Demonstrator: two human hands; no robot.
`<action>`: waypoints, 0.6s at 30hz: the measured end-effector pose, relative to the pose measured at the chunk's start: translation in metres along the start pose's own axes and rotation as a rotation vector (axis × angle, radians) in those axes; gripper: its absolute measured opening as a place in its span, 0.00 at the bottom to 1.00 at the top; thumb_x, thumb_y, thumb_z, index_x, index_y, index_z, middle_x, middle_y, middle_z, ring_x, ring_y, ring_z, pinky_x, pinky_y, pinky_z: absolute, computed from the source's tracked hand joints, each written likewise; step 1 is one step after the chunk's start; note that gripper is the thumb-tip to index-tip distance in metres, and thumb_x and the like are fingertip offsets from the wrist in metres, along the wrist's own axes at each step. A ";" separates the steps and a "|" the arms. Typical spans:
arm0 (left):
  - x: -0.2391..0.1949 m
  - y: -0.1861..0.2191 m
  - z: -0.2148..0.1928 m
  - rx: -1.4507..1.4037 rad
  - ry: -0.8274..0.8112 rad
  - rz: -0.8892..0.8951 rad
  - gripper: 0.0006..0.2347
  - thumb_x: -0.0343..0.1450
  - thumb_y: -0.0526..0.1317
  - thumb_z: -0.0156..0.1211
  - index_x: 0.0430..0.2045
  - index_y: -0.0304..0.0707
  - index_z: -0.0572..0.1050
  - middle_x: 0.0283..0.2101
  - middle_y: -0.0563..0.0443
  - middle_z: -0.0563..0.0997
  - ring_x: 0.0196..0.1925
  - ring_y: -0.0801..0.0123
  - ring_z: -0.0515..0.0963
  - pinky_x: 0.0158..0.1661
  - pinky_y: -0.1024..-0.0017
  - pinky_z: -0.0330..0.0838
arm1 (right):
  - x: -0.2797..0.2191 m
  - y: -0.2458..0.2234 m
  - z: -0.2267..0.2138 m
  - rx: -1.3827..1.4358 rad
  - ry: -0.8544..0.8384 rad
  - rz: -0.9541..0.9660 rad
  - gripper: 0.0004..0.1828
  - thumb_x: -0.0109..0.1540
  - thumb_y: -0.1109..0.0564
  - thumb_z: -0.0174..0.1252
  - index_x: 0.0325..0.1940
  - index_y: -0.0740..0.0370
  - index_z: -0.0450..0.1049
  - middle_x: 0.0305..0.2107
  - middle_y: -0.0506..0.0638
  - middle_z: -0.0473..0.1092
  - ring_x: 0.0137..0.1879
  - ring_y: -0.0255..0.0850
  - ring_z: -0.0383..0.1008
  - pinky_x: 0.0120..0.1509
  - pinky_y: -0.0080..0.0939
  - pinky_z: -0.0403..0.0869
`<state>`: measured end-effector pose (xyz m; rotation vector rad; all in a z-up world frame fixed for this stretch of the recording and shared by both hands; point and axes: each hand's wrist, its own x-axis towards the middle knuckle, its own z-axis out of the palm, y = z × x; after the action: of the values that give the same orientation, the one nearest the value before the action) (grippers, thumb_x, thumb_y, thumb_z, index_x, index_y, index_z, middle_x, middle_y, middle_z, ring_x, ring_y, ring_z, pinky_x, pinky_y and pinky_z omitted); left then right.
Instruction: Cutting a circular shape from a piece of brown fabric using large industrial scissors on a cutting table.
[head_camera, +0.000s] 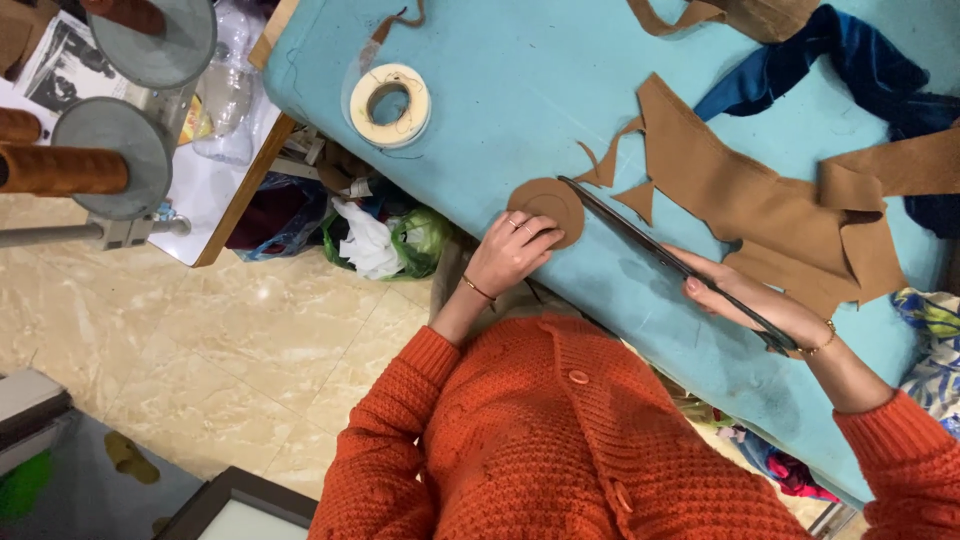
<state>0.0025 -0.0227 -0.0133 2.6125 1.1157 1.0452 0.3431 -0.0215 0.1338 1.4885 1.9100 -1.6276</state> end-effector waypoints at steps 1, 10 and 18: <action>-0.001 0.000 0.002 -0.004 -0.001 0.005 0.12 0.66 0.33 0.72 0.42 0.42 0.80 0.48 0.55 0.77 0.43 0.63 0.72 0.40 0.65 0.70 | 0.002 0.002 0.001 0.003 0.005 0.003 0.40 0.65 0.38 0.39 0.81 0.47 0.49 0.24 0.43 0.60 0.28 0.34 0.58 0.37 0.34 0.63; 0.002 0.001 -0.001 -0.023 -0.018 0.003 0.11 0.69 0.34 0.69 0.44 0.40 0.80 0.49 0.53 0.76 0.43 0.61 0.73 0.40 0.64 0.70 | 0.006 -0.011 0.000 0.028 0.043 0.014 0.36 0.65 0.42 0.43 0.78 0.44 0.50 0.75 0.42 0.52 0.78 0.39 0.54 0.74 0.41 0.60; 0.025 -0.014 -0.008 -0.134 -0.043 -0.030 0.04 0.73 0.38 0.58 0.38 0.45 0.78 0.41 0.53 0.76 0.37 0.59 0.74 0.39 0.61 0.69 | 0.008 0.029 0.035 0.281 0.226 0.114 0.34 0.67 0.40 0.42 0.79 0.42 0.58 0.31 0.58 0.74 0.30 0.44 0.73 0.31 0.44 0.74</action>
<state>0.0011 0.0029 0.0019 2.4941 1.0351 1.0161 0.3477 -0.0499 0.0975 1.9282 1.7165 -1.8007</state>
